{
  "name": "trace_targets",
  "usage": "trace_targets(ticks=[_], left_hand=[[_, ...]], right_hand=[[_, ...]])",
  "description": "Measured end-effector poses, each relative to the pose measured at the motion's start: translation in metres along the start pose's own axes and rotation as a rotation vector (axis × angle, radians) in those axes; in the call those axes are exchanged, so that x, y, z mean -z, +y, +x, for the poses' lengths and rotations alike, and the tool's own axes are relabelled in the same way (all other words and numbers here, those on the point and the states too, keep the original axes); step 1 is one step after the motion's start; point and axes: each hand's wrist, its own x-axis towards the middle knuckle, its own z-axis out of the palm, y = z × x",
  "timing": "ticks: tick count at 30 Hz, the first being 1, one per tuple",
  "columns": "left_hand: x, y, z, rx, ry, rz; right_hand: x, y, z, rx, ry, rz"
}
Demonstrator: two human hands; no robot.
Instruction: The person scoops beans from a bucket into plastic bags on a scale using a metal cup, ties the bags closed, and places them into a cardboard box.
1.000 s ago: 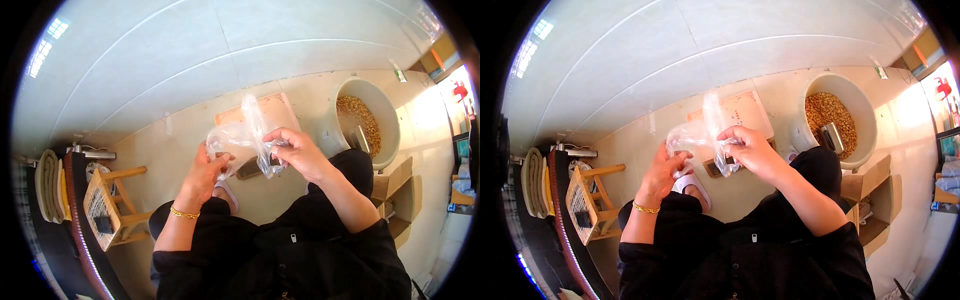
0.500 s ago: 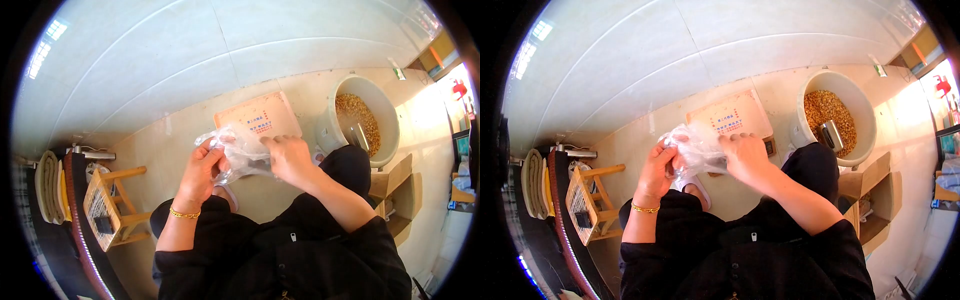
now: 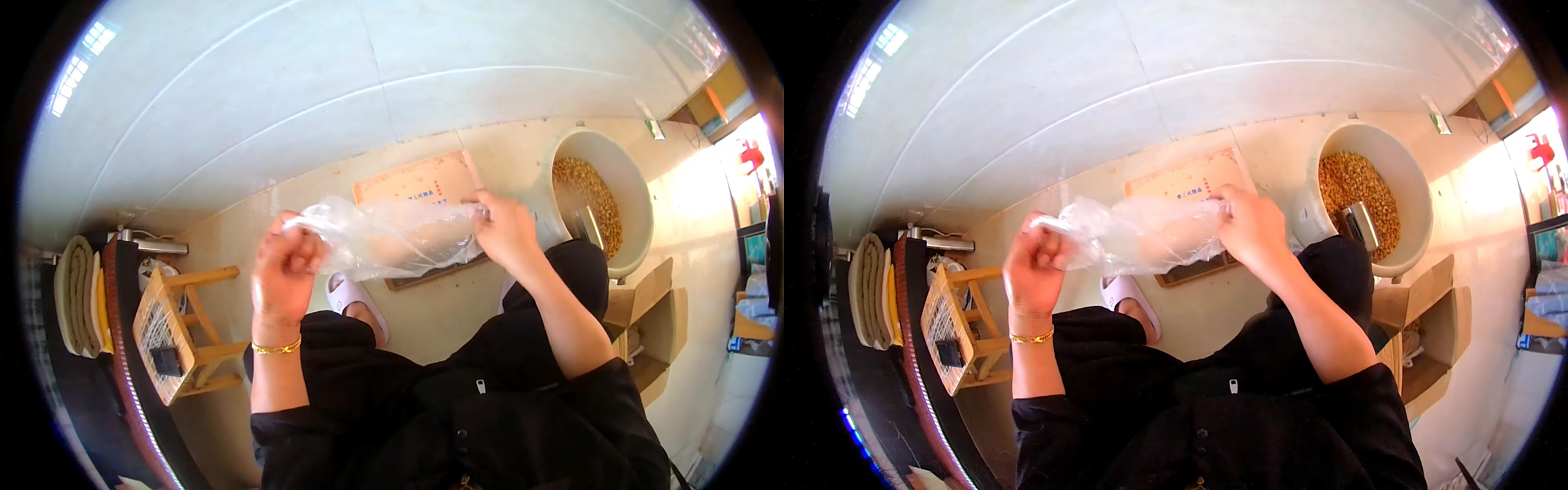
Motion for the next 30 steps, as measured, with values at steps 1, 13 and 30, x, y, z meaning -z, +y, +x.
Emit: trace_targets(ticks=[1,13,30], left_hand=[[-0.01,-0.002,-0.003,-0.02,0.117,0.384],[-0.014,-0.047,-0.001,0.017,-0.041,1.629],[-0.047,-0.025,0.001,0.125,0.139,0.564]], right_hand=[[0.0,0.003,0.003,-0.062,-0.007,0.441],[-0.01,0.003,-0.008,0.367,-0.044,0.047],[0.003,-0.022,-0.005,0.337,0.347,0.043]])
